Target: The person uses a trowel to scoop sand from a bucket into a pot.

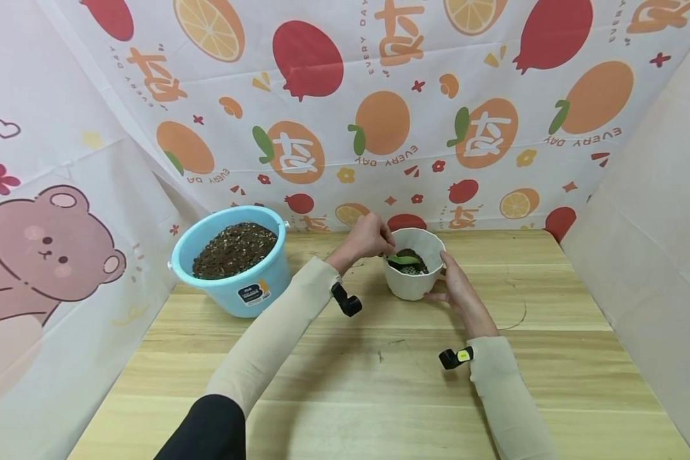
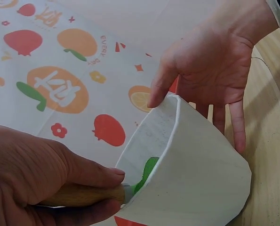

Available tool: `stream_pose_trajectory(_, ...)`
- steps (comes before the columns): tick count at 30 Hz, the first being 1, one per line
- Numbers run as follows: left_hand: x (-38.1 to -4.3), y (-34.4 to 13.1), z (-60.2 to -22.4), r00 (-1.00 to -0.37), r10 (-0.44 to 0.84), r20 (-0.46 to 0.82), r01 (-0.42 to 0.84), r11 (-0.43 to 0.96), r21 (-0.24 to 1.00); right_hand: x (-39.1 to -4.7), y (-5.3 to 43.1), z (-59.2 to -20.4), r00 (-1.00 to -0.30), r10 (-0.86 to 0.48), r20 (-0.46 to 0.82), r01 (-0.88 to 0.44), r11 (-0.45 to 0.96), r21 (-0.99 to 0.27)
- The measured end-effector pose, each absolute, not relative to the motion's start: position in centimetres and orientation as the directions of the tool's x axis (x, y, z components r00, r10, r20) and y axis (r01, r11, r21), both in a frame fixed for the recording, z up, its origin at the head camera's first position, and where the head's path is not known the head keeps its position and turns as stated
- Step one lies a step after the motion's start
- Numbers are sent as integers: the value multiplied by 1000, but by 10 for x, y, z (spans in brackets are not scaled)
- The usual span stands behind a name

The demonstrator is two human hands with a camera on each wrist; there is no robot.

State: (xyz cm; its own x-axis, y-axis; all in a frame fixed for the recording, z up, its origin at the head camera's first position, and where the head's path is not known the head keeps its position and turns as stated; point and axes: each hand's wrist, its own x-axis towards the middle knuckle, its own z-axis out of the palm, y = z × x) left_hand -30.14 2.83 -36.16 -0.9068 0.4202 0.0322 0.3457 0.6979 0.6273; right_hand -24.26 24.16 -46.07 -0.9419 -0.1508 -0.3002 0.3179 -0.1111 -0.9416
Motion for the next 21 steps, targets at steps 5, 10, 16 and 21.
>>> stream_pose_trajectory(5, -299, 27, -358, -907, 421, 27, 347, 707, 617, -242, 242, -461, -939, -158, -306, 325, -110, -939)
stream_pose_trajectory(10, -297, 27, -355, -913, 408, 27, 332, 703, 629, -241, 240, -460, -938, -162, -306, 325, -104, -940)
stream_pose_trajectory(16, -296, 26, -350, -915, 401, 37, 324, 678, 660, -240, 240, -459, -943, -151, -296, 312, -98, -945)
stream_pose_trajectory(21, -296, 25, -347, -914, 406, 27, 315, 663, 679, -240, 240, -459, -944, -143, -299, 314, -101, -944)
